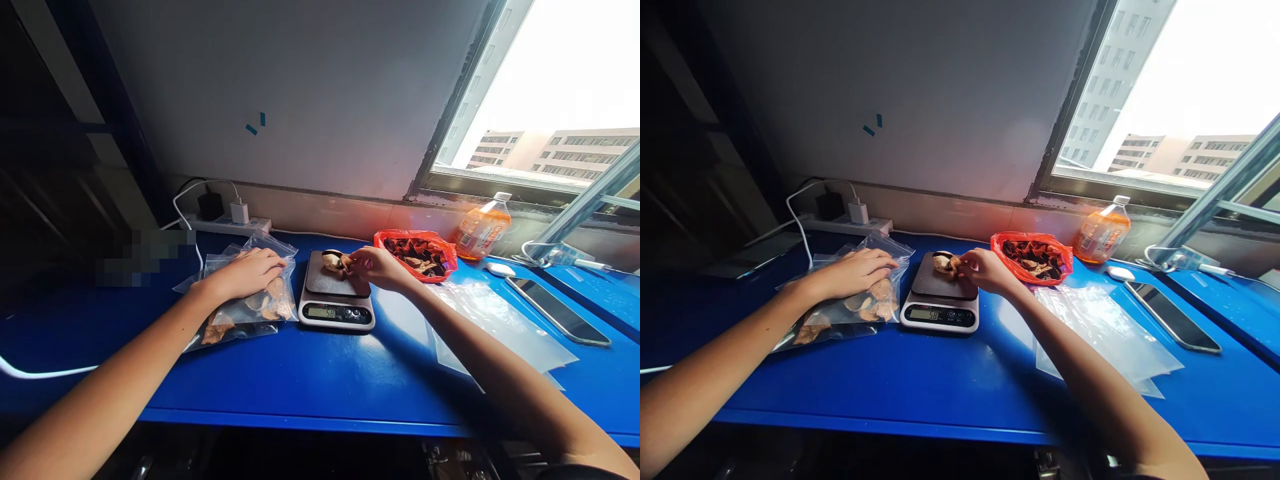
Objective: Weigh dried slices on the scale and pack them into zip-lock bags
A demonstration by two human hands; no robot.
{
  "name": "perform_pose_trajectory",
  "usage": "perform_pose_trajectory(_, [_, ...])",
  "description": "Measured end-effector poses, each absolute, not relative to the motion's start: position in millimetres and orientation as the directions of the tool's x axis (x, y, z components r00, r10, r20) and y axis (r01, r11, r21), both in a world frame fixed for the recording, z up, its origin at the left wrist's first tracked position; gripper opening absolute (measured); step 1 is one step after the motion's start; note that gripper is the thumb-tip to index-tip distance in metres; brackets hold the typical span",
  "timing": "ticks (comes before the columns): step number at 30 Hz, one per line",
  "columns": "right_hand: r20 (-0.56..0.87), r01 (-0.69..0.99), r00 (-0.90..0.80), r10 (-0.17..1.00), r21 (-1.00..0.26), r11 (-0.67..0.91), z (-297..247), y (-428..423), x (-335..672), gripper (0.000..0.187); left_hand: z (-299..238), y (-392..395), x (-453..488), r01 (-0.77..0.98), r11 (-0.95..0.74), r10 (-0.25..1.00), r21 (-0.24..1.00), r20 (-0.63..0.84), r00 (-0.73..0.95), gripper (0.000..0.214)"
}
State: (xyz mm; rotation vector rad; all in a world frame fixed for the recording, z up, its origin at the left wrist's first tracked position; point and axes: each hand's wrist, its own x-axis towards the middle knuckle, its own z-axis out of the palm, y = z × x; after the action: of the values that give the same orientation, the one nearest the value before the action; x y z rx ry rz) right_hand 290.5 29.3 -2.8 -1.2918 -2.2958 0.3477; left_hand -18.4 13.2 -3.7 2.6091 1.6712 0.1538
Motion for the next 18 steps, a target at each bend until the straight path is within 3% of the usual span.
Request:
perform_pose_trajectory(3, [0.300, 0.744, -0.419, 0.857, -0.427, 0.514, -0.8, 22.6, 290.2, 0.020, -3.7, 12.4, -17.8, 0.897, -0.433, 0.901, 0.089, 0.065, 0.428, 0.045])
perform_pose_trajectory(9, [0.274, 0.819, -0.435, 0.857, -0.274, 0.504, -1.5, 7.4, 294.9, 0.022, -4.1, 12.8, -17.5, 0.901, -0.427, 0.904, 0.076, 0.051, 0.424, 0.047])
perform_pose_trajectory(14, [0.433, 0.793, -0.288, 0.854, -0.393, 0.467, 8.4, 4.6, 316.6, 0.028, -0.7, 15.6, -20.8, 0.888, -0.447, 0.894, 0.108, 0.023, 0.447, 0.051])
perform_pose_trajectory(18, [0.383, 0.800, -0.256, 0.888, -0.431, 0.417, 23.1, 0.3, 346.4, 0.027, 6.7, 14.0, -18.5, 0.907, -0.411, 0.911, 0.094, 0.066, 0.407, 0.053])
